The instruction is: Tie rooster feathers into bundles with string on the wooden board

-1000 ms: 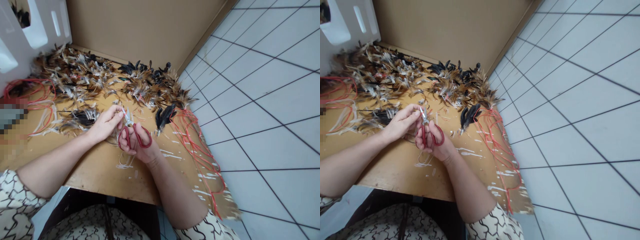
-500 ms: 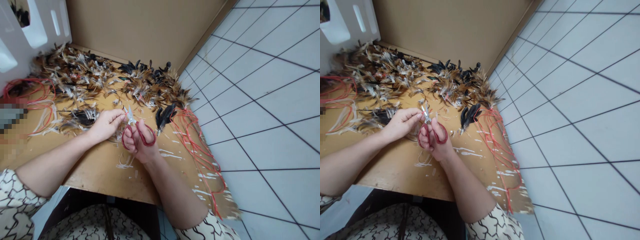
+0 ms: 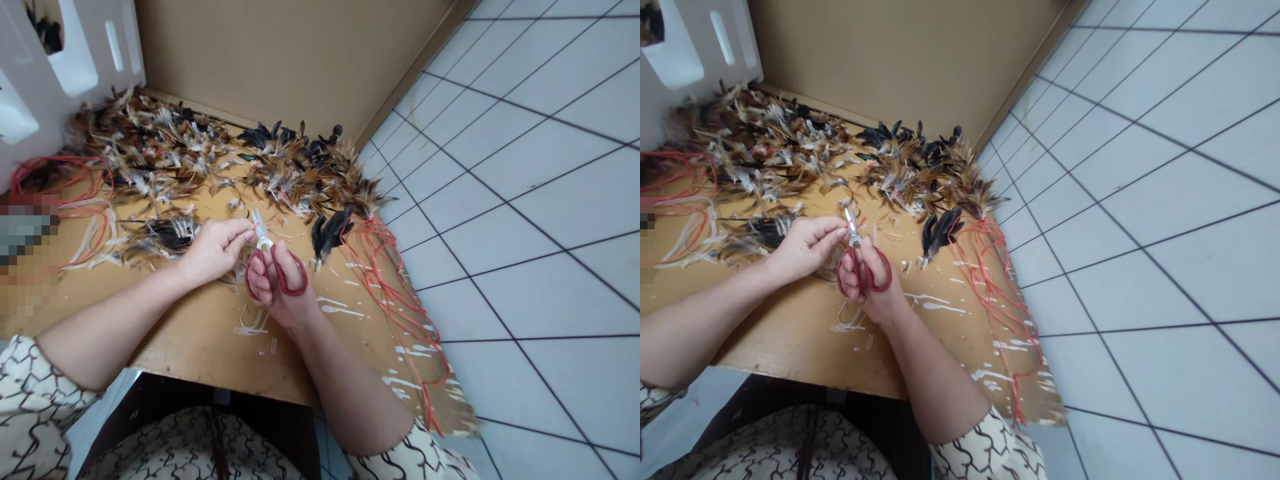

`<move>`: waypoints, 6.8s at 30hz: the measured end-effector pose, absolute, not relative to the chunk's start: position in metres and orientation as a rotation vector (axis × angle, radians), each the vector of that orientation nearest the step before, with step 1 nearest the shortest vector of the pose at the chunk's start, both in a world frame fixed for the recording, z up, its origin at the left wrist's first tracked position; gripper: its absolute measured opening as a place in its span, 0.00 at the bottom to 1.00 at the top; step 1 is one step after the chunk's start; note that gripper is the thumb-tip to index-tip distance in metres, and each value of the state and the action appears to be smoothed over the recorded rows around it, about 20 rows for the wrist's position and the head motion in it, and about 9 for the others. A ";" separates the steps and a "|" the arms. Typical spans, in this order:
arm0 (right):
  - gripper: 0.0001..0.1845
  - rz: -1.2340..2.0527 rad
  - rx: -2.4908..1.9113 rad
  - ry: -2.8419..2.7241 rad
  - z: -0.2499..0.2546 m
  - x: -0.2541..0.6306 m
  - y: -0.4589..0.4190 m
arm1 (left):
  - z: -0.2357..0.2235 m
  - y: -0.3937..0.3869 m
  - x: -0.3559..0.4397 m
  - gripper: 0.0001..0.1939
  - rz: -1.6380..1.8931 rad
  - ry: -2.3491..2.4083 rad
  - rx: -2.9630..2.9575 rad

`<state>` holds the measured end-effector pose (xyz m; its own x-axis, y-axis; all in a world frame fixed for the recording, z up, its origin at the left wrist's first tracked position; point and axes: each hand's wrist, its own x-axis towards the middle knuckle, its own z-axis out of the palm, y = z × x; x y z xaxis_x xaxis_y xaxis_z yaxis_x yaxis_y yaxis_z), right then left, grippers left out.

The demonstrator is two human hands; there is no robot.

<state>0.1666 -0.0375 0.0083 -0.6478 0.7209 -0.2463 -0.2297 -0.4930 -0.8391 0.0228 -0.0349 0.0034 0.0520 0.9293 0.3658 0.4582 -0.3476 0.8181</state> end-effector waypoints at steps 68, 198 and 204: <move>0.12 0.787 -1.601 -2.126 0.001 0.214 0.010 | 0.015 -0.022 0.004 0.01 1.624 1.239 0.726; 0.06 0.587 -0.955 -2.127 -0.014 0.190 -0.012 | 0.004 -0.028 -0.006 0.11 0.521 1.581 2.353; 0.10 0.254 -0.844 -2.364 -0.021 0.185 -0.019 | 0.002 -0.031 0.005 0.13 0.379 1.557 2.403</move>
<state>0.1854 -0.0190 -0.0208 -0.6117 0.6271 0.4824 0.5105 0.7786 -0.3648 0.0052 -0.0312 0.0023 0.3939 0.9157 0.0795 0.8500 -0.3958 0.3476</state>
